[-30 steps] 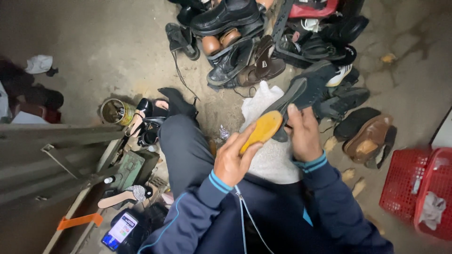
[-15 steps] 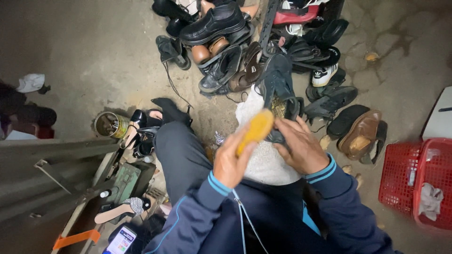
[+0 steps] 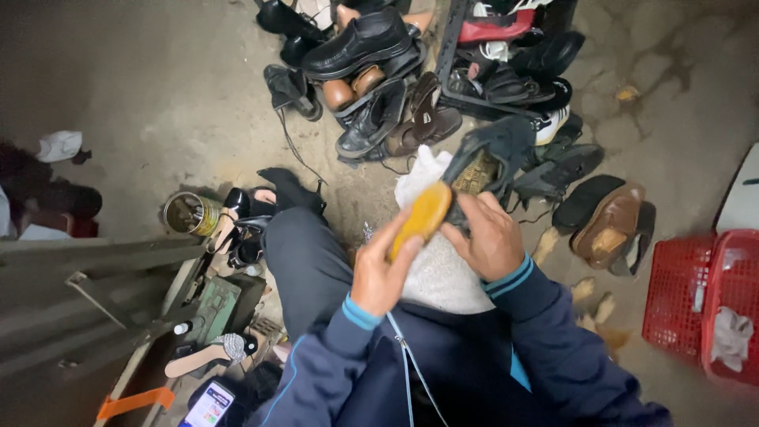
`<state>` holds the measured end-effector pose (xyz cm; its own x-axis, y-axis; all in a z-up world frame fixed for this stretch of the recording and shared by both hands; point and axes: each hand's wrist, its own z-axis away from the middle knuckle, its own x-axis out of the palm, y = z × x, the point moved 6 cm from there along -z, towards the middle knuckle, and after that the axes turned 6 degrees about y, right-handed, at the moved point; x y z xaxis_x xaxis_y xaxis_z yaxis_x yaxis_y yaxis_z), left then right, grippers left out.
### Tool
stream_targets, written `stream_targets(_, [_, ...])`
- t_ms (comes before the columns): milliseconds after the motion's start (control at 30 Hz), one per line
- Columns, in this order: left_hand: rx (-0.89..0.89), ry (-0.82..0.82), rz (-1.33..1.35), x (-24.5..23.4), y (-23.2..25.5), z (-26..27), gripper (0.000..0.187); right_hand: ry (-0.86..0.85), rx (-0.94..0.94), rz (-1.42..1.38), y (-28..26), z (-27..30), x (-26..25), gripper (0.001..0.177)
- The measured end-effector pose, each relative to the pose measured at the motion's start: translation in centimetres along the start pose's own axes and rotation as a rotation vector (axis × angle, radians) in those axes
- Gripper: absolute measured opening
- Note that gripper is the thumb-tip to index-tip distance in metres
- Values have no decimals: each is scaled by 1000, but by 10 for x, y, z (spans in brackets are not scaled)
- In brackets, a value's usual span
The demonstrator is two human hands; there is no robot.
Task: The person cleans a single black sneaker using a rubber mallet and a yellow brush. They repeatedly tap the shoe with the mallet and brush the upper and sole areas while sitting on the floor.
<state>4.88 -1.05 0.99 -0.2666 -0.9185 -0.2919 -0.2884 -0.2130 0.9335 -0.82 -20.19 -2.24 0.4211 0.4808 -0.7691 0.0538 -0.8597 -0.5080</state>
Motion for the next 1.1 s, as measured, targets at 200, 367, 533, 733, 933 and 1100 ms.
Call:
stream_targets(200, [-61,87,43,4,5,-1,44,-51,-21,-16,-6,-12,3,47])
stream_targets(367, [-151,114,99,11,-15,-11,42,3,-77,4,-31,-22,-5,45])
stream_targets(533, [-228,92,117,17,-6,8,44,-28,-18,14,-8,-16,2,49])
stream_targets(733, [-294,152,309,32,-46,-22,44,56,-79,32,-23,-16,2,47])
stream_targets(933, [-287,73,160,29,-14,12,44,128,-110,4,8,4,12,47])
stream_targets(1100, [-236,216,259,48,-21,1,40,21,45,133,-1,4,-10,54])
